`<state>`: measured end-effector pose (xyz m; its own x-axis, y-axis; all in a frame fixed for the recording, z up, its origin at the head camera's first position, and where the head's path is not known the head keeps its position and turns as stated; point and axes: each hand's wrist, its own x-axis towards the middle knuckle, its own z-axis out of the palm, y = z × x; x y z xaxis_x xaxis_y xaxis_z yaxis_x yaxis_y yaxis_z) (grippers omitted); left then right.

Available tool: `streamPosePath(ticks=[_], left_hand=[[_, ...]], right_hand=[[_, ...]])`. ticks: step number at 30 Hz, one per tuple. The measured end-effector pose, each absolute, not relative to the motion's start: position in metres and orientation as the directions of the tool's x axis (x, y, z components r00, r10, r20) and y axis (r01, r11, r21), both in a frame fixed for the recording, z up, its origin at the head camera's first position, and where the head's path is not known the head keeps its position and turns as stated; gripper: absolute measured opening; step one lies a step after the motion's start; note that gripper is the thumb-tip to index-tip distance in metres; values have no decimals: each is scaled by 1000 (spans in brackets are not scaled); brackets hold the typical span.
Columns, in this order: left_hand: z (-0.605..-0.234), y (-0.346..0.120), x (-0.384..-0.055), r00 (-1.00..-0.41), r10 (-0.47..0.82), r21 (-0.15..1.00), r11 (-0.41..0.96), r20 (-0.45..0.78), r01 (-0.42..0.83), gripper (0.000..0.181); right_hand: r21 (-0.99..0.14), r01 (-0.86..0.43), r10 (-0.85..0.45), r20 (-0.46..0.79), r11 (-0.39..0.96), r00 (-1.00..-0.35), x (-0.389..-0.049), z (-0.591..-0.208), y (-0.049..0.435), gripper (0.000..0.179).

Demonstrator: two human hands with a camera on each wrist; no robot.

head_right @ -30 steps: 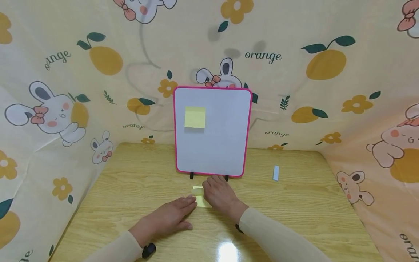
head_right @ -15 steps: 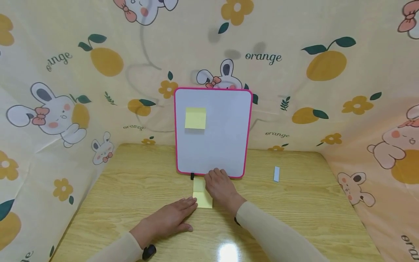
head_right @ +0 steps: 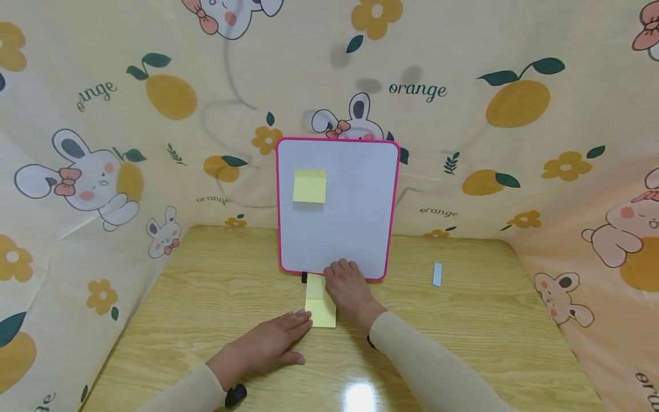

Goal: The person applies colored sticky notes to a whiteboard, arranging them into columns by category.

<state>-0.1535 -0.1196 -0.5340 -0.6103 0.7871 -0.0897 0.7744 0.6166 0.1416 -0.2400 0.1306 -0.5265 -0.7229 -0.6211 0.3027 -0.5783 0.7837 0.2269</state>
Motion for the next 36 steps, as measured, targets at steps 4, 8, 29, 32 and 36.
streamPosePath(ticks=[4,8,29,32,36], left_hand=[[-534,-120,-154,-611,786,146,618,-94,773,77],[-535,-120,-154,-610,787,147,616,-91,774,77],[-533,-122,-155,-614,781,200,623,-108,756,76],[-533,-122,-155,-617,779,211,625,-107,752,76],[-533,-121,-155,-611,786,240,614,-94,752,75]], right_hand=[[215,-570,-609,317,793,-727,-243,-527,132,16],[204,-569,-601,368,797,-710,-244,-524,133,19],[107,-602,-500,678,792,-538,-253,-462,132,12],[113,-633,-493,735,766,-466,-258,-449,129,12],[174,-661,-515,776,730,-364,-265,-441,124,12]])
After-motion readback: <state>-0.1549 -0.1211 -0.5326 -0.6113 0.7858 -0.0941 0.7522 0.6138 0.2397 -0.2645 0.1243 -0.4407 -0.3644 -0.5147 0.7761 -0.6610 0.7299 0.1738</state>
